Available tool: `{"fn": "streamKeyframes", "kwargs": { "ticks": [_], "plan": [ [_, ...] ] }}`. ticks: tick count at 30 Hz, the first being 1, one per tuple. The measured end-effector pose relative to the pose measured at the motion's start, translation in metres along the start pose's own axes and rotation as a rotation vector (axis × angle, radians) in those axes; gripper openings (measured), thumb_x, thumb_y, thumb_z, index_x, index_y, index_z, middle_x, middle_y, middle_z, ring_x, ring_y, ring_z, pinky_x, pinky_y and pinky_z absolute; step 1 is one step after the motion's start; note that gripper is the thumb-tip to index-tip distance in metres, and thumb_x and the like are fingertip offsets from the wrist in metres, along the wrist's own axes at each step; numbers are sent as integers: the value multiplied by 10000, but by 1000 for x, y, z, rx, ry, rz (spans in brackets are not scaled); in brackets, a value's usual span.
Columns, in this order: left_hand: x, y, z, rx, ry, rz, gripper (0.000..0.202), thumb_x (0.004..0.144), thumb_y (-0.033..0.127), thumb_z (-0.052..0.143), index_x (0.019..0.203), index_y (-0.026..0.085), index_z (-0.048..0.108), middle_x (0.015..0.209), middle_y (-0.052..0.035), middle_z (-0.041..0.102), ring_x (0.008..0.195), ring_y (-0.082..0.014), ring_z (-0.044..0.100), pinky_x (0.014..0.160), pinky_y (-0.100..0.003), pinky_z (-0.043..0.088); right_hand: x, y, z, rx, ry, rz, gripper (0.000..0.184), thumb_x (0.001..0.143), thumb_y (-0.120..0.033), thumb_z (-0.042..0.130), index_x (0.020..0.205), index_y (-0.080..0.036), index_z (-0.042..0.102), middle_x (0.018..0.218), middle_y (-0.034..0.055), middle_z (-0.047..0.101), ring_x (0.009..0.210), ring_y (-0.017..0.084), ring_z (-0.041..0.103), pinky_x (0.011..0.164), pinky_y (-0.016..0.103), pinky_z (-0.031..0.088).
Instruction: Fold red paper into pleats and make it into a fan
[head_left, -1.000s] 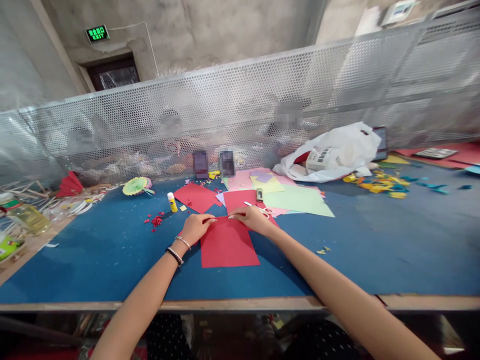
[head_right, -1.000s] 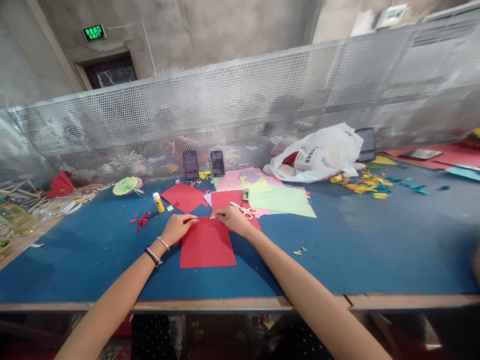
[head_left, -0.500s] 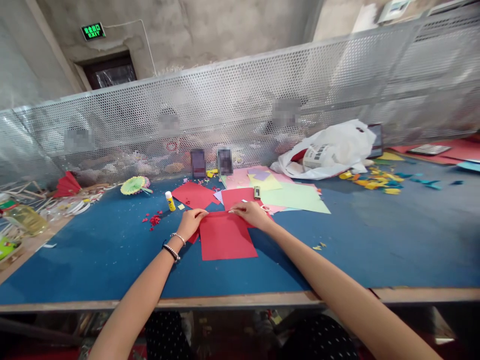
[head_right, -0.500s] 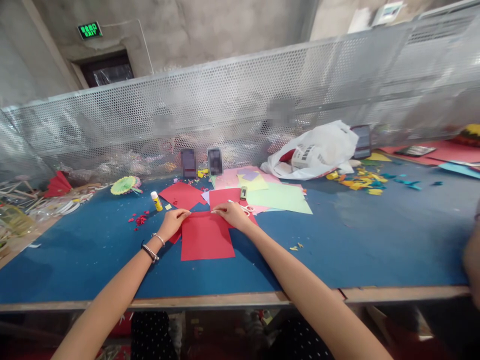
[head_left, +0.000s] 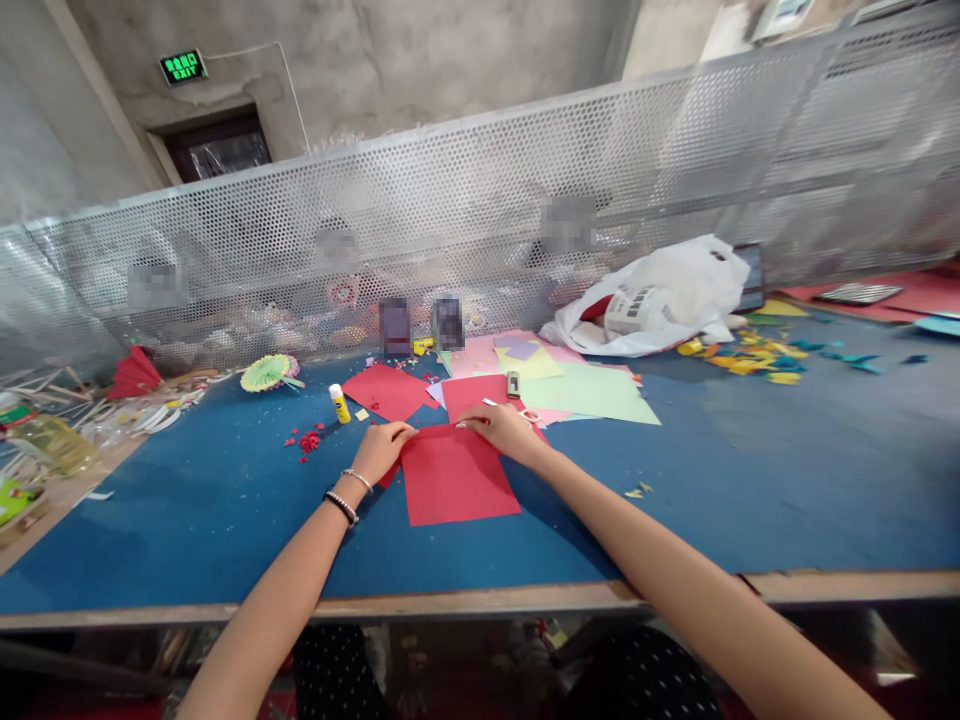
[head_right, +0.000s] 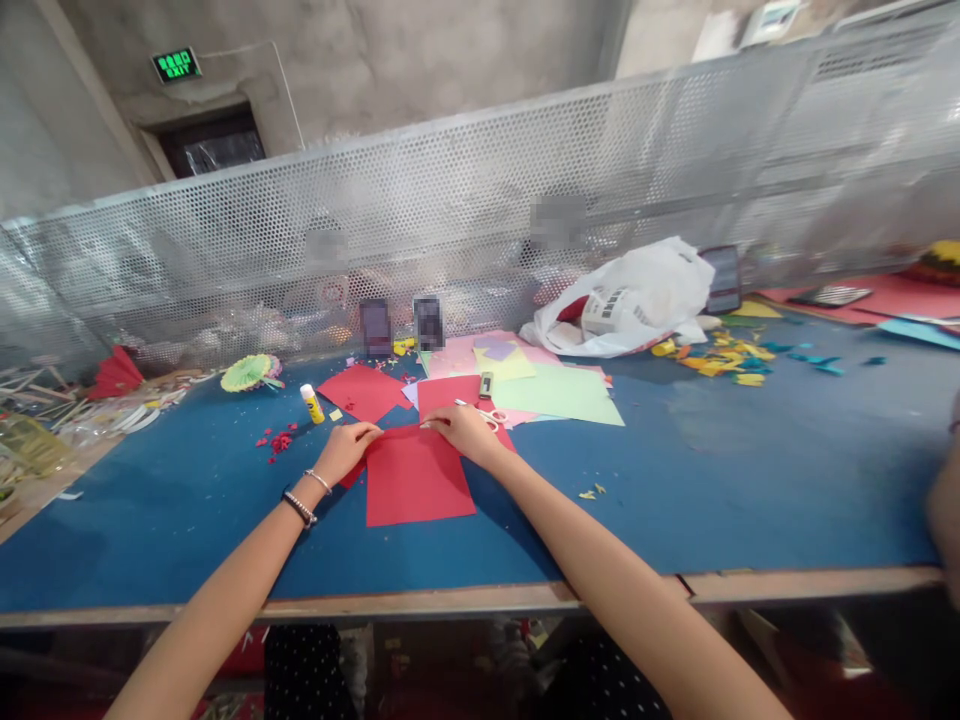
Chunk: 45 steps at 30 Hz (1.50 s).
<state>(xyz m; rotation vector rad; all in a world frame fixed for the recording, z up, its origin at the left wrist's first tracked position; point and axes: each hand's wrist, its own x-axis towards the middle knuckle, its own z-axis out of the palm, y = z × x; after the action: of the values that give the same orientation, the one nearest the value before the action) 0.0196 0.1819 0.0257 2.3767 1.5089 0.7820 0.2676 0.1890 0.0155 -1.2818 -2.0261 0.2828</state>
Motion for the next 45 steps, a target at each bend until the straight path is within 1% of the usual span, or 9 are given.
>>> {"fn": "streamKeyframes", "kwargs": {
  "ticks": [4, 8, 11, 23, 32, 36, 39, 42, 45],
  "plan": [
    [-8, 10, 0, 164, 19, 158, 265, 896, 387, 505, 950, 223, 706, 909, -41, 712, 842, -164, 638, 769, -245, 467, -4, -10, -3, 10, -16, -113, 217, 866, -284, 523, 877, -252, 738, 911, 27, 735, 848, 192, 657, 752, 272, 480],
    [-12, 20, 0, 137, 26, 317, 241, 919, 328, 474, 966, 234, 690, 941, -26, 710, 882, -153, 620, 795, -248, 465, -9, -25, -4, 47, -77, -266, 234, 885, -304, 510, 910, -255, 738, 871, 34, 724, 813, 176, 637, 739, 267, 474],
    [-11, 22, 1, 125, -13, 374, 230, 916, 317, 483, 994, 221, 677, 963, -26, 711, 889, -160, 622, 808, -260, 467, -9, -30, -4, 26, -77, -292, 246, 896, -299, 500, 910, -247, 741, 852, 44, 718, 804, 176, 628, 734, 267, 464],
    [-7, 22, 4, 157, 2, 331, 170, 888, 214, 526, 904, 180, 692, 831, -52, 693, 813, -170, 608, 778, -278, 466, -8, -22, 0, -22, -67, -304, 270, 916, -309, 476, 931, -249, 739, 859, 42, 723, 799, 183, 624, 738, 281, 453],
    [-8, 19, 8, 210, -33, 292, 187, 901, 270, 516, 921, 195, 687, 856, -44, 679, 838, -162, 606, 768, -267, 452, -6, -10, 6, -54, -17, -337, 248, 912, -271, 491, 896, -237, 736, 814, 41, 714, 742, 174, 627, 692, 283, 459],
    [-8, 16, 8, 267, -42, 205, 197, 895, 288, 522, 922, 206, 698, 843, -50, 668, 801, -161, 611, 734, -258, 443, -7, -13, 5, -15, -5, -338, 243, 918, -297, 476, 900, -236, 711, 848, 45, 701, 801, 186, 621, 742, 308, 479],
    [-6, 11, 3, 307, 94, 34, 217, 883, 322, 529, 900, 214, 717, 817, -65, 668, 759, -173, 611, 695, -267, 438, -7, -17, 2, 17, 144, -320, 236, 925, -332, 454, 1048, -233, 629, 1025, 70, 653, 988, 219, 577, 878, 374, 463],
    [-3, 1, -6, 263, 319, -116, 229, 868, 352, 541, 881, 220, 728, 807, -69, 680, 747, -183, 607, 672, -276, 441, -5, -15, -2, 18, 340, -221, 300, 918, -367, 441, 1153, -205, 533, 1144, 122, 552, 1085, 253, 519, 938, 431, 438],
    [0, -8, -18, 164, 595, -38, 208, 853, 330, 569, 838, 196, 727, 894, -74, 691, 852, -191, 589, 766, -296, 458, -3, -9, -3, 3, 412, -151, 303, 910, -366, 435, 1156, -202, 499, 1135, 131, 511, 1076, 263, 508, 940, 448, 436]
  ]
}}
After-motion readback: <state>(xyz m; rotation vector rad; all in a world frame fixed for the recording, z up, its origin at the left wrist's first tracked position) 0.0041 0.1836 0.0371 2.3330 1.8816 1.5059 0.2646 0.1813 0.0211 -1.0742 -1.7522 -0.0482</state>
